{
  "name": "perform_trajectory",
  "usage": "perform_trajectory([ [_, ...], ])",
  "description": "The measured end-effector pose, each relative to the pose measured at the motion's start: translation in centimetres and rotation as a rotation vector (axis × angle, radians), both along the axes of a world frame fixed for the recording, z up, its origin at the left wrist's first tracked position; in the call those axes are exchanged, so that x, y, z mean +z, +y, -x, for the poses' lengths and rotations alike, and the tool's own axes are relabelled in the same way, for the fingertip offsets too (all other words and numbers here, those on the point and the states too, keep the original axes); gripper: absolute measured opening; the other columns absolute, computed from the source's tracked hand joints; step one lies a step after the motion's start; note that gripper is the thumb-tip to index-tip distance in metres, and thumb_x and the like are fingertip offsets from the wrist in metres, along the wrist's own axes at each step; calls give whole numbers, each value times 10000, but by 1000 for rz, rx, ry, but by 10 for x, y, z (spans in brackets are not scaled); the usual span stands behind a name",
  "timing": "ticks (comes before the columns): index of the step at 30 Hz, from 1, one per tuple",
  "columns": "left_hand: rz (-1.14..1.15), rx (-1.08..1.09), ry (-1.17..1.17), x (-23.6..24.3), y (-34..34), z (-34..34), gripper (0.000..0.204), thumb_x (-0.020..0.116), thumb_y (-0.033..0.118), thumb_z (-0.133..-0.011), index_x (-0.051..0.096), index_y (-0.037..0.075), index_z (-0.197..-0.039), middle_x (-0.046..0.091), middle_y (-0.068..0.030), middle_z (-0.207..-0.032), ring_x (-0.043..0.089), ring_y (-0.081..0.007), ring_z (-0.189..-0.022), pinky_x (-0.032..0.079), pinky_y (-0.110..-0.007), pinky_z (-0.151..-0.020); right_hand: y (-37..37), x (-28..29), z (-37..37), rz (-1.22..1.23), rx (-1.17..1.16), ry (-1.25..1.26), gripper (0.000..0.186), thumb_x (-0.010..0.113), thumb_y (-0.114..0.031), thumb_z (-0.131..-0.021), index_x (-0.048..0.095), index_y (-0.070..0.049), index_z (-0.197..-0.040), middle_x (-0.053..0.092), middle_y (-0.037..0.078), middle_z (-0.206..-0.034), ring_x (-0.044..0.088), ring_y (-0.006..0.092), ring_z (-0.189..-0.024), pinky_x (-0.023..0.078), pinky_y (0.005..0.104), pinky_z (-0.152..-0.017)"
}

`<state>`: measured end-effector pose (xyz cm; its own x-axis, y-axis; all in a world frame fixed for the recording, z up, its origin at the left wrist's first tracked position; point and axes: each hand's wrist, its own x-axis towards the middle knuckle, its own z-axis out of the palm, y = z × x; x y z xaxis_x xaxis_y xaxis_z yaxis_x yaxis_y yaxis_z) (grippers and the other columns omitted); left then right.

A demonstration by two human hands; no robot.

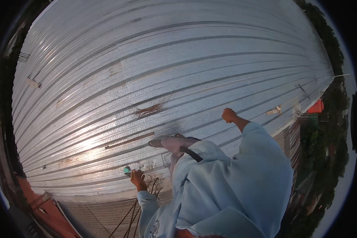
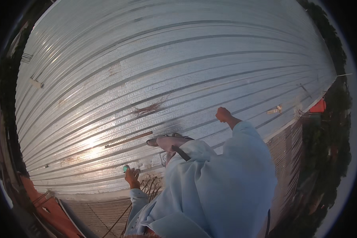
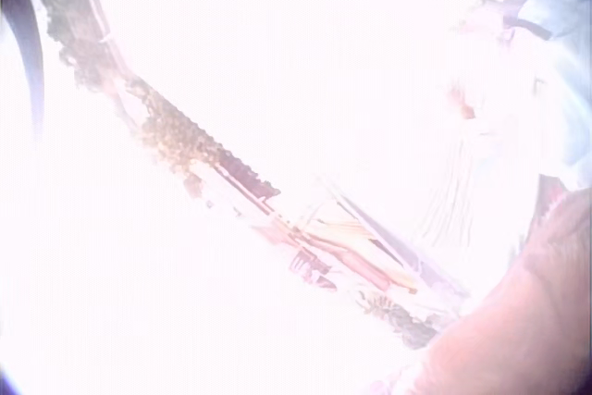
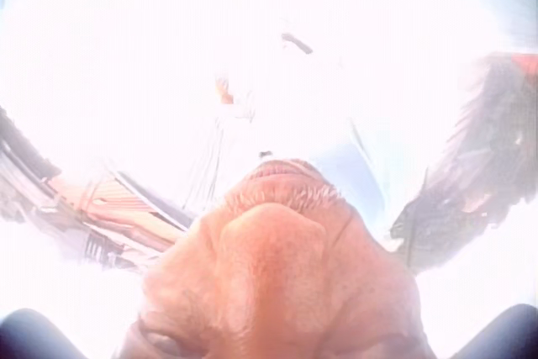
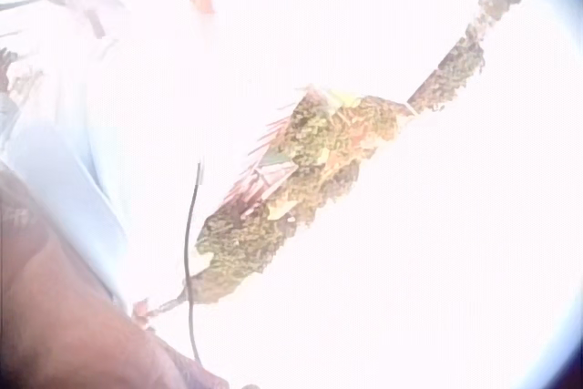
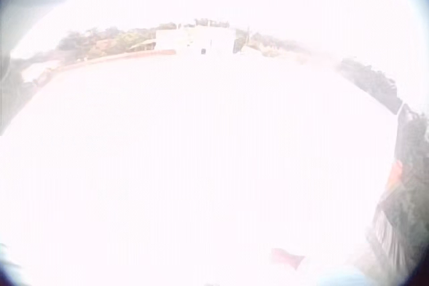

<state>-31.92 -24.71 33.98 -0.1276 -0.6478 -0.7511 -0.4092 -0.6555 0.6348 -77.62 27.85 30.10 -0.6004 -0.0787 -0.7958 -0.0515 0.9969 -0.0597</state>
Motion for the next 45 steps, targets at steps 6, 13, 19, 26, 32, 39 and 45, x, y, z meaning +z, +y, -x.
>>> perform_trajectory([
  [6,-451,-320,-314,-53,73,21,457,556,322,-1008,477,157,-1426,655,-163,-1236,683,-337,-962,542,-470,-714,90,12,-22,141,-158,111,132,606,-43,-799,696,52,-778,698,233,-690,709,325,-606,573,472,-607],
  [13,-432,-640,-462,-35,89,180,428,542,294,-999,502,115,-1386,645,-181,-1242,674,-349,-963,534,-499,-741,122,-15,-25,301,-451,111,194,567,-61,-734,695,77,-688,676,244,-643,707,340,-609,559,481,-589],
  [19,-280,-708,-472,-28,90,388,407,530,269,-991,523,79,-1351,636,-197,-1246,666,-360,-963,527,-523,-765,193,-19,30,346,-406,241,204,611,-111,-808,712,57,-751,703,172,-671,696,274,-546,582,445,-567],
  [26,49,-982,-23,-3,212,716,452,544,299,-988,534,82,-1384,635,-189,-1258,678,-336,-960,536,-493,-806,375,-24,44,228,-946,430,138,747,-128,-742,740,-6,-806,719,160,-860,740,294,-781,606,425,-683],
  [32,37,-1346,253,64,356,856,383,584,255,-1000,570,78,-1339,696,-161,-1137,712,-294,-928,567,-420,-784,367,-7,9,234,-1568,313,159,758,-137,-701,733,5,-768,727,164,-870,744,313,-839,602,426,-703],
  [39,-77,-1538,-60,13,385,838,390,594,229,-976,582,70,-1332,708,-145,-1067,708,-294,-957,553,-387,-731,281,7,12,196,-1387,173,164,640,-124,-736,716,-4,-654,712,195,-677,745,289,-667,596,419,-634],
  [45,-65,-1692,-556,-61,332,850,404,566,229,-972,570,88,-1351,692,-147,-1102,698,-312,-970,552,-401,-715,270,-30,86,212,-1049,325,313,629,-293,-824,740,-25,-941,715,224,-1003,682,402,-1035,552,515,-855],
])
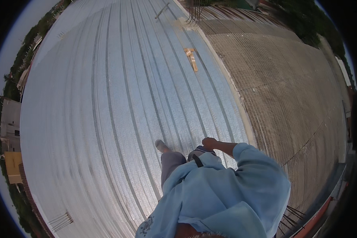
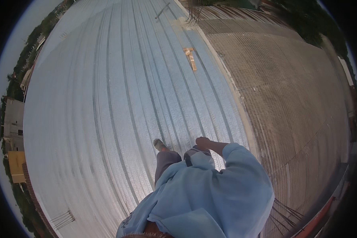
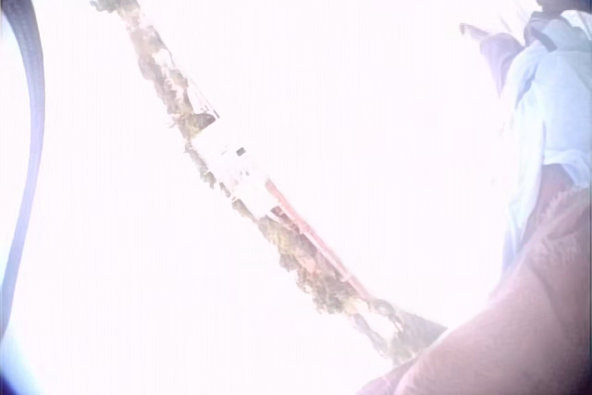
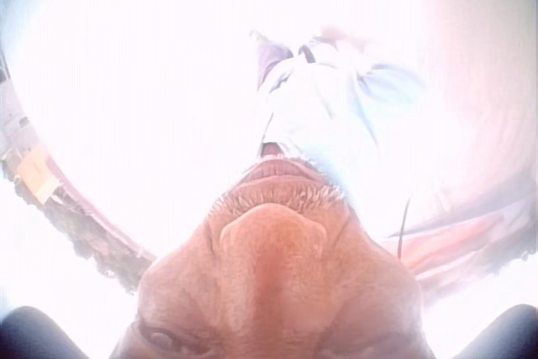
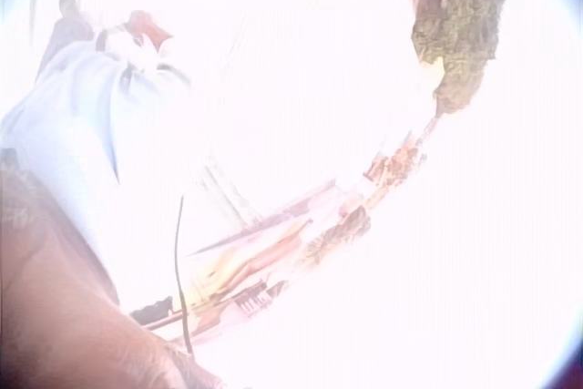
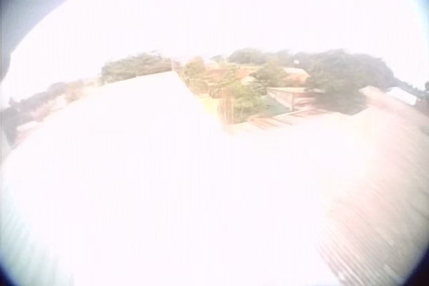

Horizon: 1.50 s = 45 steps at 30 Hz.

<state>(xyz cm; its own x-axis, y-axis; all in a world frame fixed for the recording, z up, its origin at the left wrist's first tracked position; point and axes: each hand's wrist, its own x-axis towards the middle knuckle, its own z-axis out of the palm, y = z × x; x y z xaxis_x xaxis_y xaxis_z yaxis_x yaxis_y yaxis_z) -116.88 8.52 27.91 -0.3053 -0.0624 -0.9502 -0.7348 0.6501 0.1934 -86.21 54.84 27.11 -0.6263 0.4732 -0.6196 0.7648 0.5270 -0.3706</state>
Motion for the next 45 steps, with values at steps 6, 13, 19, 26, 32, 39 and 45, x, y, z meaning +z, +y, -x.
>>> perform_trajectory([
  [6,-157,154,214,-23,46,135,415,542,233,-971,559,104,-1366,675,-150,-1151,694,-326,-960,551,-410,-694,63,26,221,77,100,69,305,585,-192,-803,702,-2,-1010,702,236,-1084,674,396,-1061,536,523,-888],
  [13,-316,203,344,64,236,335,449,567,258,-971,536,64,-1374,680,-179,-1183,715,-298,-912,566,-387,-700,162,22,440,158,169,-47,316,575,-176,-807,716,3,-1025,697,241,-1107,662,416,-1074,528,523,-913],
  [19,-124,5,223,32,291,488,335,561,232,-976,620,74,-1265,701,-156,-1074,685,-262,-770,496,-384,-583,276,80,577,154,-180,404,418,661,-250,-816,708,-18,-1161,716,213,-1120,667,391,-1090,522,464,-960],
  [26,-331,-54,171,-7,483,680,198,533,171,-970,670,34,-1011,693,-98,-894,653,-220,-686,447,-368,-553,435,24,543,170,-362,42,235,709,-216,-816,735,-25,-950,741,188,-973,725,304,-946,580,430,-818],
  [32,-479,-10,169,21,737,724,236,580,262,-1012,672,73,-1119,723,-81,-995,701,-228,-886,525,-387,-778,586,-30,572,50,-182,-149,229,732,-242,-737,733,-16,-775,721,233,-786,737,353,-730,576,469,-657],
  [39,-88,-1108,920,-11,853,805,144,717,251,-844,688,124,-904,731,-75,-813,723,-255,-772,532,-401,-621,839,-30,842,419,-330,268,207,733,-147,-848,684,14,-968,688,167,-719,651,246,-495,516,366,-406],
  [45,66,-1162,833,-66,1011,899,264,753,304,-789,736,112,-970,743,-128,-877,729,-326,-892,573,-459,-732,1091,-35,1079,612,-465,503,286,657,-44,-869,605,3,-1147,634,115,-693,602,190,-485,438,317,-356],
])
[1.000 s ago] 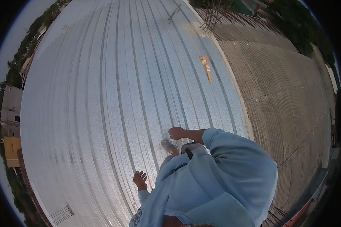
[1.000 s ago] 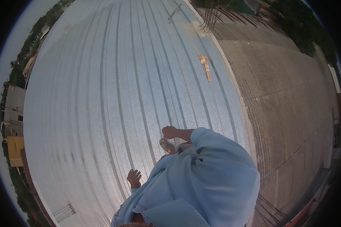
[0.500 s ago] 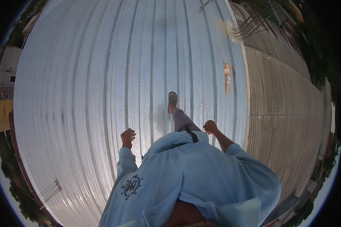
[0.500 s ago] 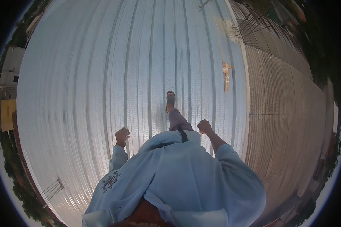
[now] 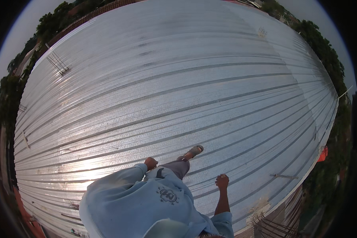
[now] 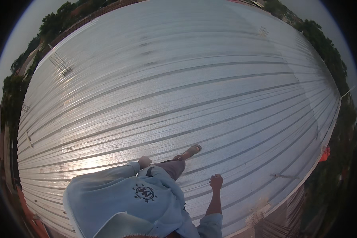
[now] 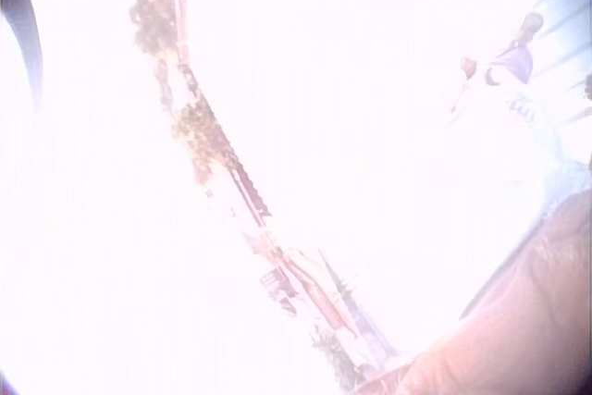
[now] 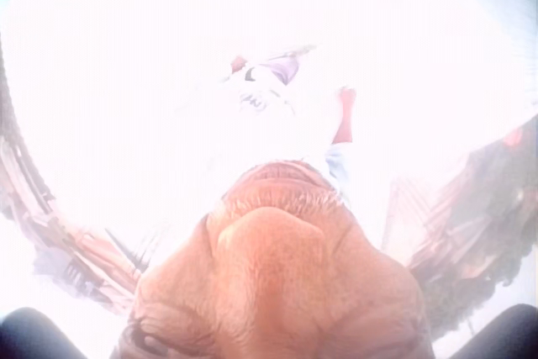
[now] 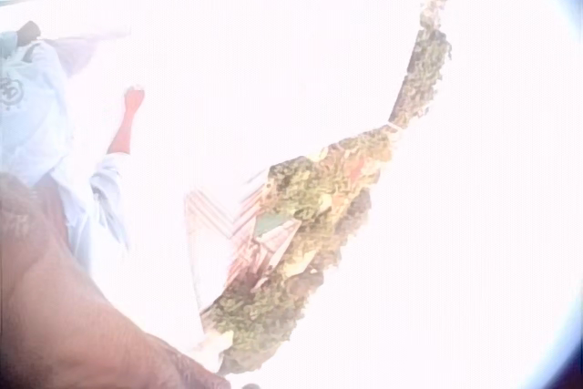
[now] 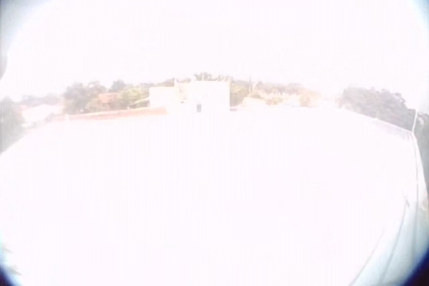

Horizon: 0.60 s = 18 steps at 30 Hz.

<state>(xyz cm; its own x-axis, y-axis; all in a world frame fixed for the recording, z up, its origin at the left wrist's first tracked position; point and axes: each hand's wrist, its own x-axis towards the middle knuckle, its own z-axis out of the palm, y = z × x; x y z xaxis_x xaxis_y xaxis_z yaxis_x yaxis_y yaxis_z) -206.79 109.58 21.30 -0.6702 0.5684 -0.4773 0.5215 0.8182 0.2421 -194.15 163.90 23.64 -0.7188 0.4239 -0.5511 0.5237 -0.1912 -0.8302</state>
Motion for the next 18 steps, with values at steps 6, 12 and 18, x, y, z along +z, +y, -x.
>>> perform_trajectory([
  [6,56,790,-581,4,153,124,364,660,338,-817,772,64,-1030,731,-231,-1054,706,-389,-1041,566,-448,-920,104,38,118,57,-116,-183,330,655,-56,-870,615,35,-1185,650,134,-730,601,193,-469,449,312,-361],
  [12,85,-149,165,59,405,373,172,742,184,-764,719,94,-909,711,-122,-911,718,-299,-923,590,-447,-708,202,-24,136,-900,490,-10,231,656,-213,-841,740,-29,-952,721,177,-826,712,314,-704,580,457,-654],
  [18,-573,642,-252,94,655,515,312,650,278,-889,736,12,-1027,739,-200,-980,720,-351,-944,569,-439,-790,347,-35,152,-1031,627,-251,243,627,-260,-830,745,-56,-770,726,179,-811,719,337,-724,581,464,-704],
])
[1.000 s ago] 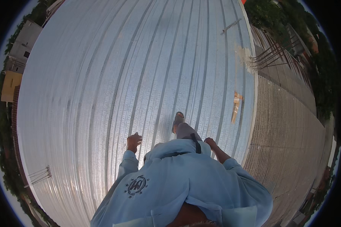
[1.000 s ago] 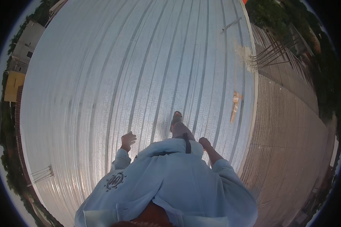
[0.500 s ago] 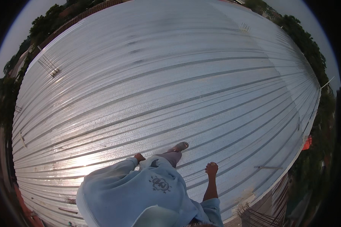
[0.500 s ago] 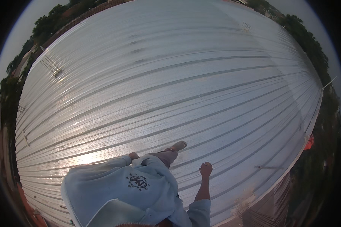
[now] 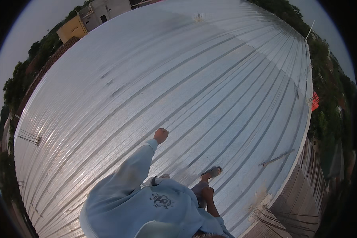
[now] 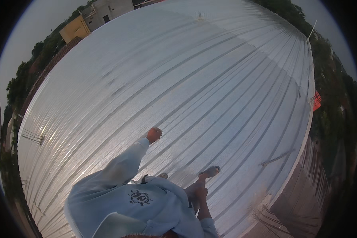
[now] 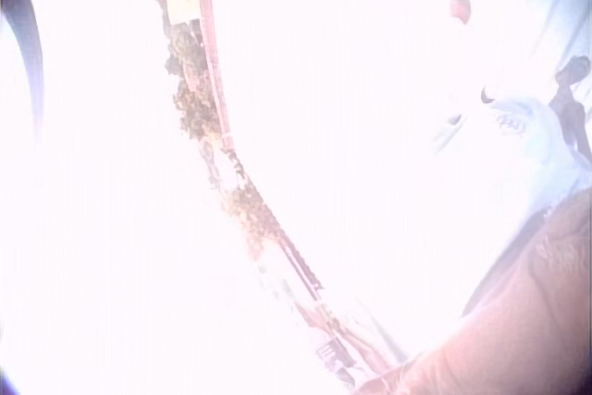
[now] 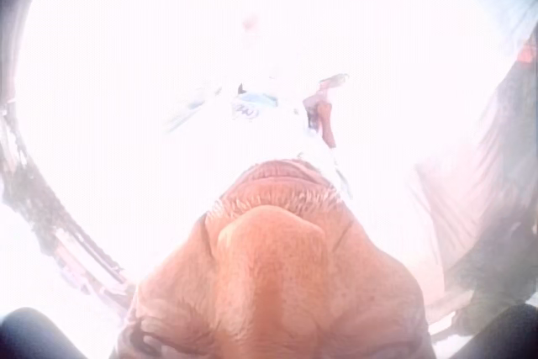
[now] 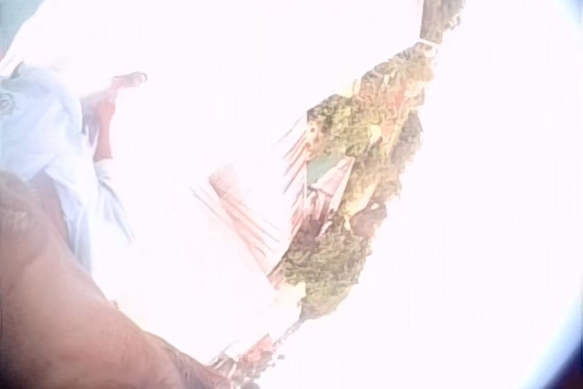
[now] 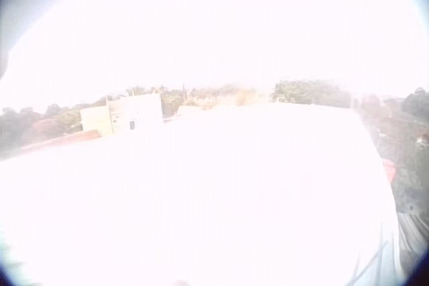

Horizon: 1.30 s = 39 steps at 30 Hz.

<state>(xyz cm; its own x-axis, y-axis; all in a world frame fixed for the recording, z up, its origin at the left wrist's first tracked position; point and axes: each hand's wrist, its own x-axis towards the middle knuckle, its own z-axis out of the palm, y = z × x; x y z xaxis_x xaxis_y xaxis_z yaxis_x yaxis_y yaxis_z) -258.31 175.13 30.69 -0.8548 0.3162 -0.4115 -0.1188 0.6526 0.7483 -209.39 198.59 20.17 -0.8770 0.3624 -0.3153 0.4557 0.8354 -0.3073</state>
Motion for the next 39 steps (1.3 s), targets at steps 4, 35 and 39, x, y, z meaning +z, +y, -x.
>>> perform_trajectory([
  [4,147,-135,113,-4,119,-3,225,648,217,-888,735,28,-975,741,-162,-936,708,-343,-886,564,-447,-757,121,-9,52,120,-315,272,148,679,-148,-833,718,-44,-735,708,176,-728,711,301,-648,569,445,-590],
  [35,-133,-982,-237,151,1346,1,474,508,265,-1034,503,-20,-1413,620,-215,-1327,640,-338,-1181,510,-455,-1014,923,327,-49,481,-1022,-61,474,653,-308,-890,634,-29,-1272,702,192,-1132,666,364,-1084,516,457,-922],
  [39,-52,-1218,-142,162,1377,-36,426,538,265,-1036,563,-14,-1357,657,-202,-1269,665,-316,-1141,532,-443,-988,934,356,-73,894,-1193,76,437,645,-344,-920,681,-3,-1191,726,157,-1023,694,279,-925,537,403,-826],
])
